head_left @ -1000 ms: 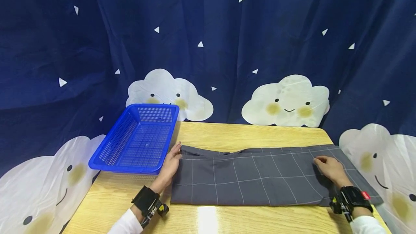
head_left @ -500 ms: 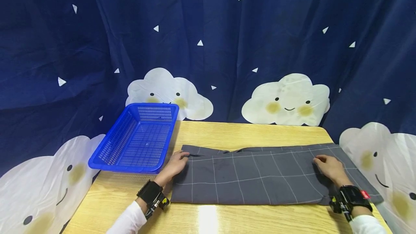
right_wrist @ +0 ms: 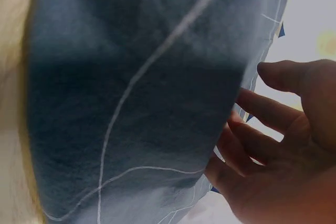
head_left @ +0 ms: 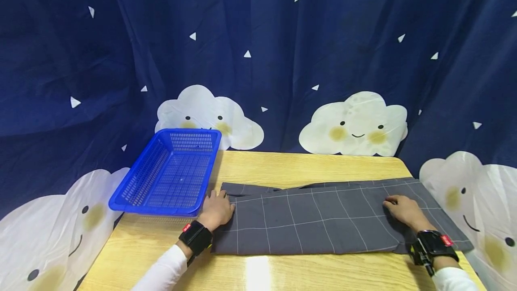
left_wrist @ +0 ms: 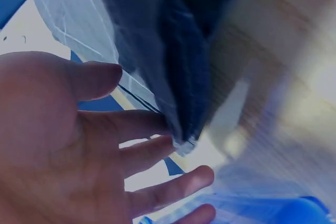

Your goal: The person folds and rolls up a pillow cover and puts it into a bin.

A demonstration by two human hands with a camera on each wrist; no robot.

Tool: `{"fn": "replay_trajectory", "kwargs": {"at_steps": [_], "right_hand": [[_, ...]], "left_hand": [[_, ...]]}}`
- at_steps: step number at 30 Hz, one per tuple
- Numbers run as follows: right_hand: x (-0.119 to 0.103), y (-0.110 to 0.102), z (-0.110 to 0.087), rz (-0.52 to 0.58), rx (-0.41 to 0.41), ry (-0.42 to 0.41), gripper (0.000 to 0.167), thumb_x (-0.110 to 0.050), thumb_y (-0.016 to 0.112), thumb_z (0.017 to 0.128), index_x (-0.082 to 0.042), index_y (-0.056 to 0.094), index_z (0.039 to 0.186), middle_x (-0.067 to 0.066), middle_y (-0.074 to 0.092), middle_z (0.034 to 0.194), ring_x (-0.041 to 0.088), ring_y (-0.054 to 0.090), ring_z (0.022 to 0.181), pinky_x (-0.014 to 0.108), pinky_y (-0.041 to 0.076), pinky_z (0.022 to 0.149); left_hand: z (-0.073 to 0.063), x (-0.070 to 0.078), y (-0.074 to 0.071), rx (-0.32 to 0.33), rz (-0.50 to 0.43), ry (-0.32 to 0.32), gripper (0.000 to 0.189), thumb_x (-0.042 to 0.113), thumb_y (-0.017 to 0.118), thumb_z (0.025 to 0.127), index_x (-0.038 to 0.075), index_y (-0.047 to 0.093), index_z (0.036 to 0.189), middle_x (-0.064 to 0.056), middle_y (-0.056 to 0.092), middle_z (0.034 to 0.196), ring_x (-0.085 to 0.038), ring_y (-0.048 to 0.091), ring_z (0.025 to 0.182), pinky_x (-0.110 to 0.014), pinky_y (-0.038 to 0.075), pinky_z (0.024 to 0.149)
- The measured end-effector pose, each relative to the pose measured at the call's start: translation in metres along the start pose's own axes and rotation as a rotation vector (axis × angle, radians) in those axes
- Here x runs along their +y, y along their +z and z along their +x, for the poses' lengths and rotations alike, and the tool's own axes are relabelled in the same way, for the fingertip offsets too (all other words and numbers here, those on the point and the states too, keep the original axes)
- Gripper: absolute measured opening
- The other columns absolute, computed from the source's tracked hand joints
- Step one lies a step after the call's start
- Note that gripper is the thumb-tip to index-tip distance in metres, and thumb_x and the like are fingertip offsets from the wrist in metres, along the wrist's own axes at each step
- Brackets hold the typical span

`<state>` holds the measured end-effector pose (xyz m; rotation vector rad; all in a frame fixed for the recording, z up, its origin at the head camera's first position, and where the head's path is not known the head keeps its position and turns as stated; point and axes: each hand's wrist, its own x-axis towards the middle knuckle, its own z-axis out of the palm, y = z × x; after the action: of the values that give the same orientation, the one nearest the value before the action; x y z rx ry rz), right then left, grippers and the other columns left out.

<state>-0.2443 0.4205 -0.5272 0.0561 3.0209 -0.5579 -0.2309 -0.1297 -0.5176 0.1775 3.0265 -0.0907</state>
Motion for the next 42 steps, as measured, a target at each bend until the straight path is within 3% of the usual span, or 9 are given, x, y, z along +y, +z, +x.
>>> {"fn": "replay_trajectory", "kwargs": {"at_steps": [3,6,9,12,20,30,32,36,42], "right_hand": [[0.001,0.003,0.001,-0.035,-0.005,-0.03,0.043,-0.025,0.052,0.089,0.01,0.057,0.113,0.034,0.051,0.115,0.056,0.042,0.106,0.063,0.034,0.083],[0.002,0.004,0.001,-0.057,0.0,-0.046,0.042,-0.023,0.054,0.088,0.01,0.057,0.113,0.034,0.052,0.114,0.055,0.043,0.105,0.062,0.035,0.082],[0.001,0.006,0.002,-0.064,0.017,-0.054,0.042,-0.023,0.054,0.088,0.01,0.057,0.113,0.034,0.052,0.114,0.055,0.044,0.104,0.062,0.036,0.081],[-0.001,0.007,0.003,-0.068,0.033,-0.067,0.043,-0.023,0.055,0.086,0.01,0.057,0.113,0.033,0.052,0.113,0.054,0.045,0.104,0.062,0.036,0.081],[-0.004,0.006,-0.001,-0.087,0.022,-0.079,0.047,-0.024,0.057,0.084,0.013,0.054,0.113,0.035,0.051,0.112,0.055,0.045,0.102,0.061,0.037,0.081],[-0.02,0.019,-0.023,-0.18,0.171,-0.143,0.032,-0.014,0.061,0.081,0.01,0.06,0.102,0.031,0.056,0.095,0.05,0.054,0.087,0.058,0.041,0.072],[-0.034,0.022,-0.036,-0.2,0.162,-0.097,0.025,-0.016,0.061,0.082,0.007,0.062,0.094,0.027,0.058,0.087,0.047,0.056,0.079,0.057,0.042,0.064],[-0.067,0.023,-0.055,-0.225,-0.012,-0.003,0.033,-0.03,0.06,0.085,0.002,0.062,0.088,0.023,0.059,0.085,0.044,0.057,0.075,0.054,0.042,0.056],[-0.091,0.025,-0.052,-0.244,-0.097,-0.024,0.053,-0.036,0.056,0.087,0.011,0.056,0.112,0.034,0.052,0.107,0.054,0.051,0.093,0.059,0.043,0.069]], "left_hand": [[0.001,0.008,-0.001,0.084,0.004,0.055,0.041,0.039,0.047,0.093,0.007,0.063,0.113,-0.008,0.051,0.123,-0.032,0.041,0.116,-0.054,0.032,0.093],[0.004,0.017,-0.002,0.148,-0.124,0.246,0.036,0.034,0.046,0.094,0.01,0.061,0.117,-0.007,0.052,0.124,-0.03,0.046,0.116,-0.054,0.036,0.091],[0.01,0.022,-0.004,0.095,-0.293,0.399,0.037,0.03,0.043,0.096,0.01,0.054,0.126,-0.007,0.053,0.126,-0.028,0.049,0.116,-0.051,0.039,0.091],[0.015,0.02,-0.004,0.001,-0.355,0.365,0.044,0.033,0.04,0.097,0.009,0.046,0.133,-0.009,0.049,0.132,-0.03,0.046,0.121,-0.051,0.038,0.093],[0.019,0.009,-0.007,-0.138,-0.204,0.215,0.051,0.042,0.033,0.098,0.012,0.04,0.139,-0.003,0.034,0.145,-0.038,0.025,0.132,-0.056,0.026,0.101],[0.007,0.01,0.001,0.2,-0.111,0.373,0.041,0.029,0.057,0.09,0.013,0.053,0.127,-0.012,0.048,0.13,-0.032,0.046,0.116,-0.055,0.039,0.088],[0.006,0.009,0.001,0.198,-0.114,0.4,0.039,0.027,0.058,0.09,0.013,0.054,0.126,-0.012,0.048,0.129,-0.032,0.045,0.118,-0.056,0.038,0.089],[0.005,0.002,0.002,0.077,-0.12,0.35,0.042,0.03,0.052,0.092,0.015,0.049,0.132,-0.01,0.04,0.139,-0.038,0.038,0.124,-0.06,0.032,0.093],[0.001,-0.004,0.009,0.056,-0.142,0.277,0.042,0.033,0.052,0.092,0.014,0.051,0.13,-0.011,0.043,0.137,-0.041,0.042,0.119,-0.067,0.03,0.089]]}}
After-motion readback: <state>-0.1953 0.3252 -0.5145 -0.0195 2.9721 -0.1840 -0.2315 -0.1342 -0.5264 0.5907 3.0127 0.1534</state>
